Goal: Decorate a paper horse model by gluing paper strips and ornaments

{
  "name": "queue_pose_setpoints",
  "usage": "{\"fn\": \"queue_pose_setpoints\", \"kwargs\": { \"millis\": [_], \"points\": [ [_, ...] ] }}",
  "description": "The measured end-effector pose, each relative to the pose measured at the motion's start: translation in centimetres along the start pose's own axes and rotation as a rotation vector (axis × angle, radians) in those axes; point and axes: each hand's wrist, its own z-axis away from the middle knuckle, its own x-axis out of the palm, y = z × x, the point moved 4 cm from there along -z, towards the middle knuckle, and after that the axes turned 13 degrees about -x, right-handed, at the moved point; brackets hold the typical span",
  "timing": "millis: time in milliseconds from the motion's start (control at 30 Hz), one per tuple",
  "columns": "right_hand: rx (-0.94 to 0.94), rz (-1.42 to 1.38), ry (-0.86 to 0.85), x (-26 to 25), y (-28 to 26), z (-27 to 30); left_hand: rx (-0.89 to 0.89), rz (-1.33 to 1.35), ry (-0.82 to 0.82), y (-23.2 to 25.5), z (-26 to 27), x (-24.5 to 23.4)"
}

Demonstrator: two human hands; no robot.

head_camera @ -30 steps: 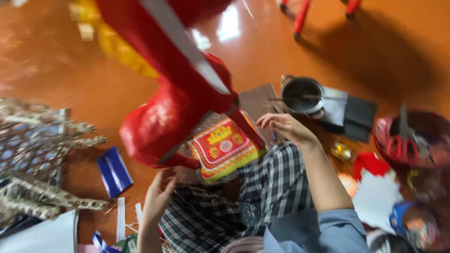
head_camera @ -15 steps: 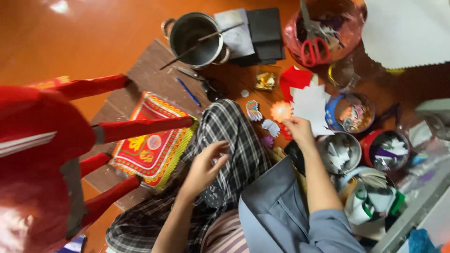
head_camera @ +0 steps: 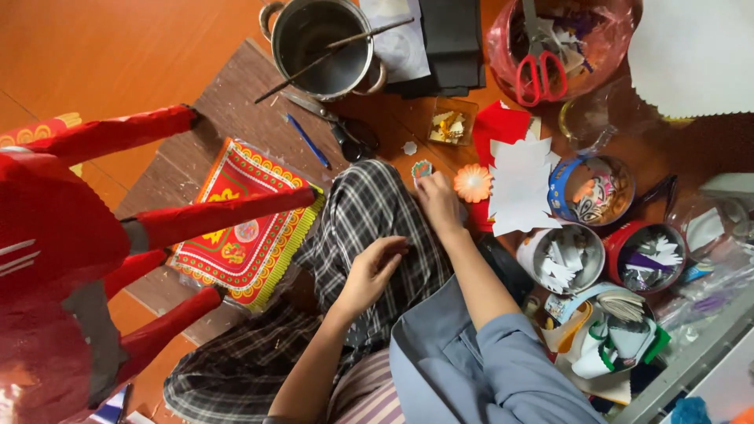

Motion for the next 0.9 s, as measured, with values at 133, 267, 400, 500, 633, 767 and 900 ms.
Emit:
{"fn": "queue_pose_setpoints", "kwargs": {
  "millis": [133, 267, 400, 500, 633, 767, 900],
  "points": [
    [0.208, -0.208, 0.175, -4.1, 1.3, 1.2, 0.007, -0.011, -0.013, -0.5, 0.0, 0.0],
    [0.323, -0.112, 0.112, -5.6, 3.5, 4.4, 0.012, 0.018, -0.033, 0.4, 0.2, 0.0],
    [0.365, 0.026, -0.023, -4.3, 3.6, 6.6, 0.021, 0.014, -0.029, -0.1, 0.2, 0.0],
    [0.361, 0.02, -0.004, -3.5, 3.6, 6.8, 0.021, 0.012, -0.016, -0.5, 0.2, 0.0],
    [0.391, 0.09, 0.02, -4.8, 2.2, 6.1, 0.015, 0.02, -0.012, 0.1, 0.3, -0.1],
    [0.404, 0.243, -0.041, -4.7, 2.2, 7.4, 0.007, 0.006, -0.021, 0.6, 0.4, -0.1],
    [0.401, 0.163, 0.017, -4.1, 1.8, 7.7, 0.013, 0.005, -0.014, 0.2, 0.5, 0.0]
  ]
}}
